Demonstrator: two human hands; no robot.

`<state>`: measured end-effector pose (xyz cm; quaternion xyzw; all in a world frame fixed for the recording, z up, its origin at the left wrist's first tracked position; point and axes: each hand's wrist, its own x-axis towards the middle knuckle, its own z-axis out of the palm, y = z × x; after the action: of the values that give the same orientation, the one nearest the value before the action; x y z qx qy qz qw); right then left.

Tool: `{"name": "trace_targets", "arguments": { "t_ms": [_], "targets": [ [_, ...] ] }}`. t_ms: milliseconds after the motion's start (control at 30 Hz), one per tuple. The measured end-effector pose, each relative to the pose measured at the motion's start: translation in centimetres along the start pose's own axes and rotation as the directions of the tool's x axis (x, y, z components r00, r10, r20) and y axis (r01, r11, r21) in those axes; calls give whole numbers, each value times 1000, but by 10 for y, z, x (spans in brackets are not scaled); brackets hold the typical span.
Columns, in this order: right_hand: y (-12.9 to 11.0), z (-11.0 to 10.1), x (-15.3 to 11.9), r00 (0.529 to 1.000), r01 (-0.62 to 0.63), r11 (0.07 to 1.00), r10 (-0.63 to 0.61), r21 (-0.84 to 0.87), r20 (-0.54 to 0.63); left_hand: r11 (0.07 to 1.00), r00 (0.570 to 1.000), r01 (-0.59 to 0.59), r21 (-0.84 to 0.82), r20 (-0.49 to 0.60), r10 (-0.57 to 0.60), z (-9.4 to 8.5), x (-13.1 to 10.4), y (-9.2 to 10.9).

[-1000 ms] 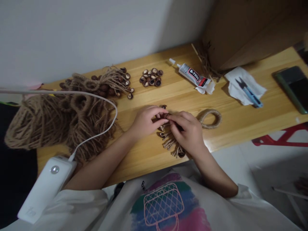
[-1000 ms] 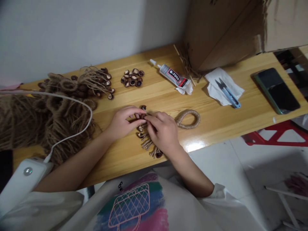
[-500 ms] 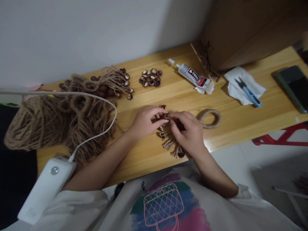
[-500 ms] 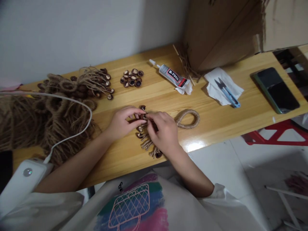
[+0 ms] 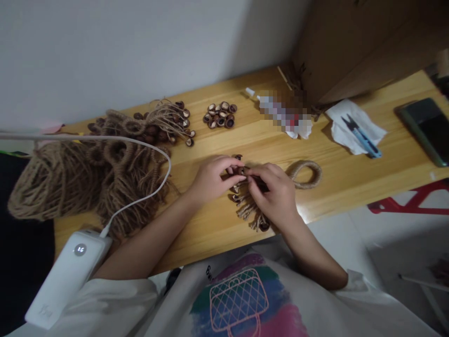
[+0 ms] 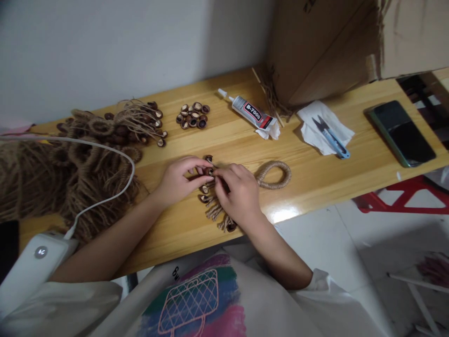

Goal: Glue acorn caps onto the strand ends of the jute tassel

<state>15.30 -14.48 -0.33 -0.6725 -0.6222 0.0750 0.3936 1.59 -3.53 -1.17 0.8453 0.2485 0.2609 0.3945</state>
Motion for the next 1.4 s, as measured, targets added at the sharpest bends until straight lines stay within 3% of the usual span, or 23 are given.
{"name": "trace_targets", "arguments": {
  "t_ms": [1400],
  "targets": [
    [1, -1, 1, 998, 38, 999, -38, 14, 41, 999, 999, 34, -6, 15, -34, -1, 1, 1]
  ]
}}
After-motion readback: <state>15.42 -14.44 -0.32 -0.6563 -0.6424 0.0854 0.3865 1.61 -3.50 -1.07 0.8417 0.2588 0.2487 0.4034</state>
